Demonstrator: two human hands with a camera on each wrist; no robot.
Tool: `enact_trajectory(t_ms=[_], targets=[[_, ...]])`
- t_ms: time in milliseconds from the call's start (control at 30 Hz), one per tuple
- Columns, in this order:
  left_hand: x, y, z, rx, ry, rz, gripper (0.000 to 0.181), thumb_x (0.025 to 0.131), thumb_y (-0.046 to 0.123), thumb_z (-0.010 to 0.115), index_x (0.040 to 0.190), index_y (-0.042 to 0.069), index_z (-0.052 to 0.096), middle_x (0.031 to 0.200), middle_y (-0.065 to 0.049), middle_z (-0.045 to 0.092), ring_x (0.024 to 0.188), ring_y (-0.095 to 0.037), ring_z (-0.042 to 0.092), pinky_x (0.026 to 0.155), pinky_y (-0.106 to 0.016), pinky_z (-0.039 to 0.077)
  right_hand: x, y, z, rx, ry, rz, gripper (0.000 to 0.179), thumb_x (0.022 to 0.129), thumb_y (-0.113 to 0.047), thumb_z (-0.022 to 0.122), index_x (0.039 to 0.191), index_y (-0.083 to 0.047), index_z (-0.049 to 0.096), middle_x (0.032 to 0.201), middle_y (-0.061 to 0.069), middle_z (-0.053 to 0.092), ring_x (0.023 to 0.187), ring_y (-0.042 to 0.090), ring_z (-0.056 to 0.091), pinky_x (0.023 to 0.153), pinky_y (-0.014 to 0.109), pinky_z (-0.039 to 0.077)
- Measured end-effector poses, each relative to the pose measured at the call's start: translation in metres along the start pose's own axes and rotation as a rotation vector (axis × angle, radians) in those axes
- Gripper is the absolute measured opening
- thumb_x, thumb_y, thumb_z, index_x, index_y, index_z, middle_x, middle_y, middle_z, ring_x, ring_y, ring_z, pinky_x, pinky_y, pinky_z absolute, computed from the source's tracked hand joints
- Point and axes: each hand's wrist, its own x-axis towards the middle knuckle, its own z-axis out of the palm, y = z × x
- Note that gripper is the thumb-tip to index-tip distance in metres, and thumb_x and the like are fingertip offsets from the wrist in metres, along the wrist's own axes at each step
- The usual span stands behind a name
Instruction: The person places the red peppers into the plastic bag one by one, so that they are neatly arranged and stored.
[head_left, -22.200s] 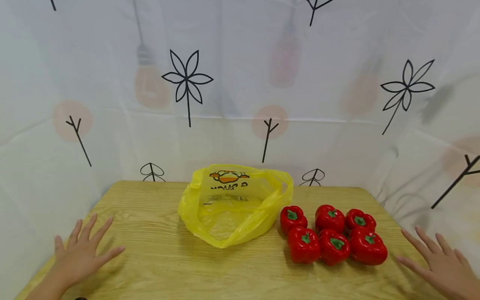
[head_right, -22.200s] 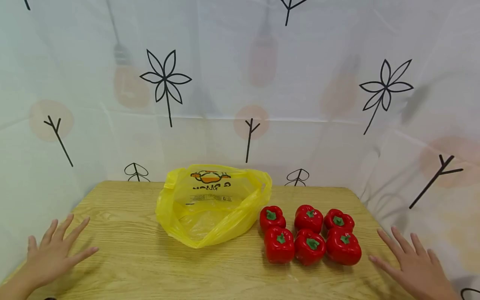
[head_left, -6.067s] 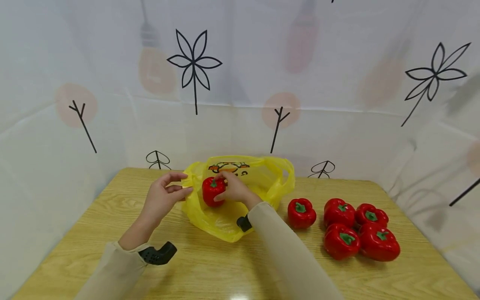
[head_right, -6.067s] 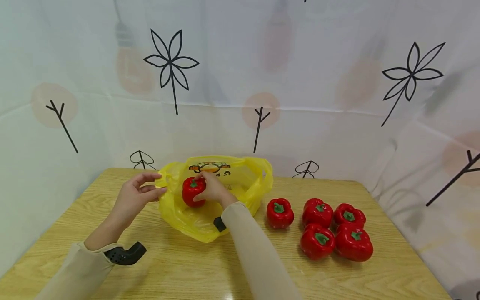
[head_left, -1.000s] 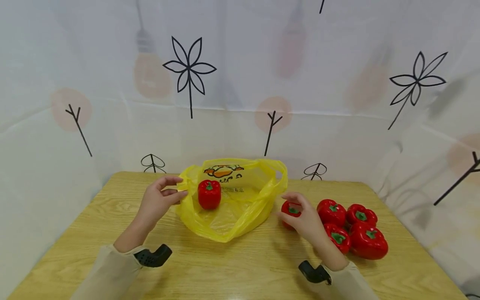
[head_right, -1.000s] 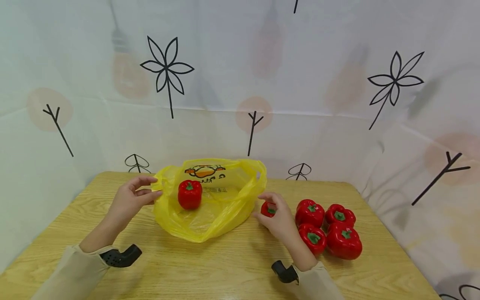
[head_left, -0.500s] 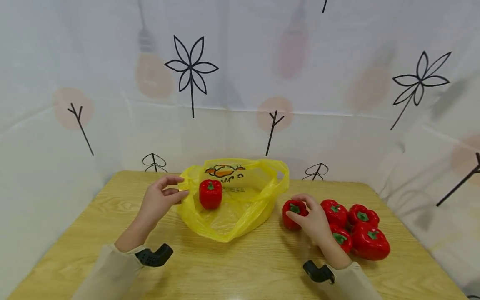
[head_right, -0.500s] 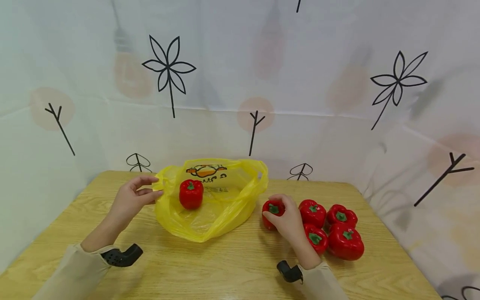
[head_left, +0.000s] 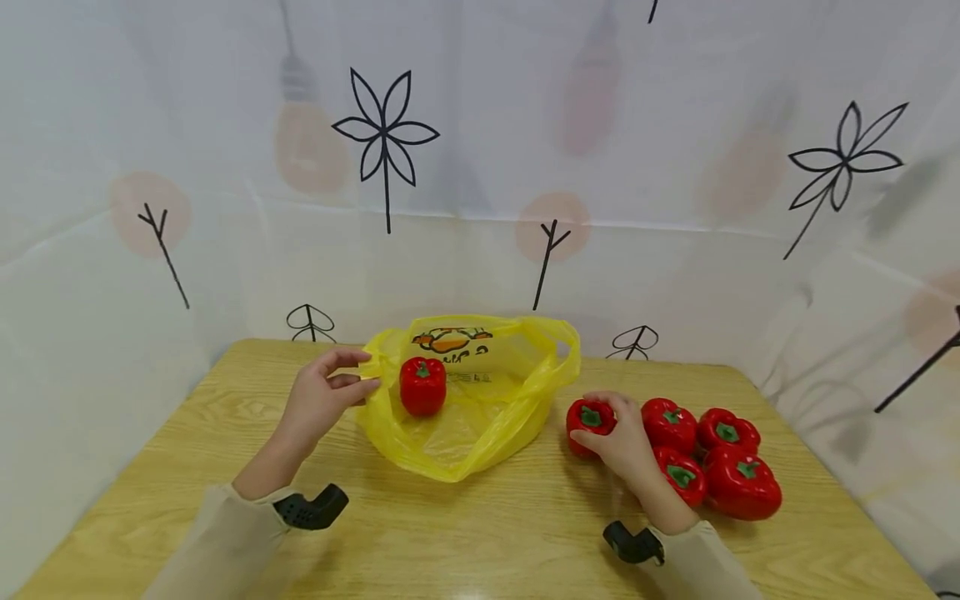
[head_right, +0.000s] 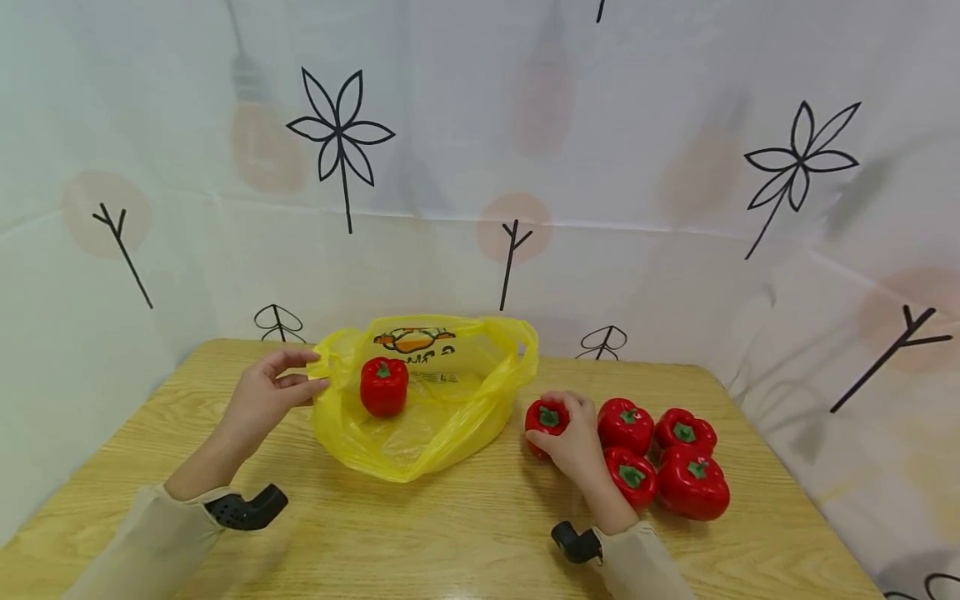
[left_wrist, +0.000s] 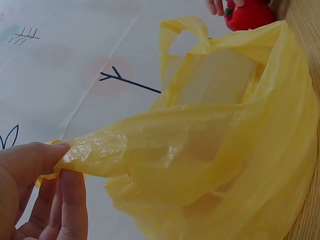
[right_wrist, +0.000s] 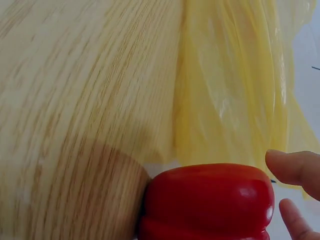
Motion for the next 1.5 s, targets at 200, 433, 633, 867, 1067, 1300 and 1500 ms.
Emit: enact_trajectory(t_ms=[200, 433, 633, 867, 1067, 1300, 1500], targets=[[0.001, 0.000, 0.001, -0.005, -0.006, 0.005, 0.039, 0.083, 0.013, 0.071, 0.117, 0.002, 0.054, 0.115, -0.012, 0.053, 0.083, -0.016, 0.060, 0.072, -0.027, 0.054, 0.000, 0.004, 0.002, -0.008, -0.024, 0.035, 0.057, 0.078, -0.012, 0.076, 0.127, -0.005, 0.047, 0.135, 0.025, 0.026, 0.119, 0.043, 0.033, 0.098, 0.060, 0.031], [0.000, 0.001, 0.000, -0.001, -0.004, 0.010, 0.038, 0.084, 0.011, 0.071, 0.117, 0.002, 0.054, 0.113, -0.013, 0.053, 0.082, -0.015, 0.060, 0.071, -0.027, 0.054, -0.001, 0.005, 0.006, -0.014, -0.047, 0.040, 0.062, 0.077, -0.010, 0.076, 0.130, -0.005, 0.045, 0.136, 0.026, 0.025, 0.120, 0.043, 0.031, 0.097, 0.061, 0.030], [-0.001, 0.002, 0.000, 0.000, -0.003, 0.013, 0.038, 0.084, 0.012, 0.070, 0.117, 0.002, 0.054, 0.113, -0.013, 0.053, 0.082, -0.015, 0.060, 0.071, -0.027, 0.054, 0.000, 0.006, 0.007, -0.021, -0.033, 0.035, 0.064, 0.076, -0.012, 0.077, 0.130, -0.004, 0.044, 0.136, 0.026, 0.026, 0.121, 0.042, 0.031, 0.098, 0.060, 0.030], [0.000, 0.002, 0.000, -0.014, -0.007, 0.002, 0.039, 0.083, 0.012, 0.071, 0.117, 0.002, 0.054, 0.114, -0.012, 0.053, 0.082, -0.015, 0.060, 0.072, -0.027, 0.054, 0.001, 0.005, 0.009, -0.019, -0.019, 0.057, 0.068, 0.076, -0.017, 0.078, 0.133, -0.005, 0.042, 0.136, 0.024, 0.030, 0.121, 0.040, 0.033, 0.098, 0.059, 0.033], [0.001, 0.001, 0.000, -0.007, -0.001, -0.001, 0.038, 0.083, 0.013, 0.071, 0.116, 0.003, 0.055, 0.113, -0.012, 0.053, 0.081, -0.016, 0.060, 0.071, -0.027, 0.054, 0.001, 0.005, 0.008, 0.002, -0.007, 0.066, 0.070, 0.075, -0.016, 0.079, 0.133, -0.005, 0.043, 0.136, 0.023, 0.033, 0.121, 0.039, 0.033, 0.099, 0.058, 0.032], [0.001, 0.000, 0.001, -0.009, -0.002, 0.000, 0.038, 0.083, 0.012, 0.071, 0.116, 0.002, 0.055, 0.113, -0.012, 0.053, 0.082, -0.016, 0.060, 0.071, -0.027, 0.054, 0.001, -0.001, 0.005, -0.011, -0.001, 0.052, 0.070, 0.074, -0.018, 0.080, 0.132, -0.005, 0.043, 0.135, 0.022, 0.034, 0.122, 0.038, 0.034, 0.099, 0.057, 0.033], [0.002, 0.001, 0.002, 0.009, -0.003, 0.013, 0.037, 0.083, 0.012, 0.071, 0.116, 0.003, 0.055, 0.112, -0.012, 0.053, 0.081, -0.016, 0.060, 0.071, -0.027, 0.054, -0.002, -0.010, -0.001, 0.013, -0.014, 0.053, 0.070, 0.075, -0.017, 0.079, 0.133, -0.006, 0.042, 0.136, 0.021, 0.033, 0.122, 0.038, 0.035, 0.098, 0.057, 0.034]])
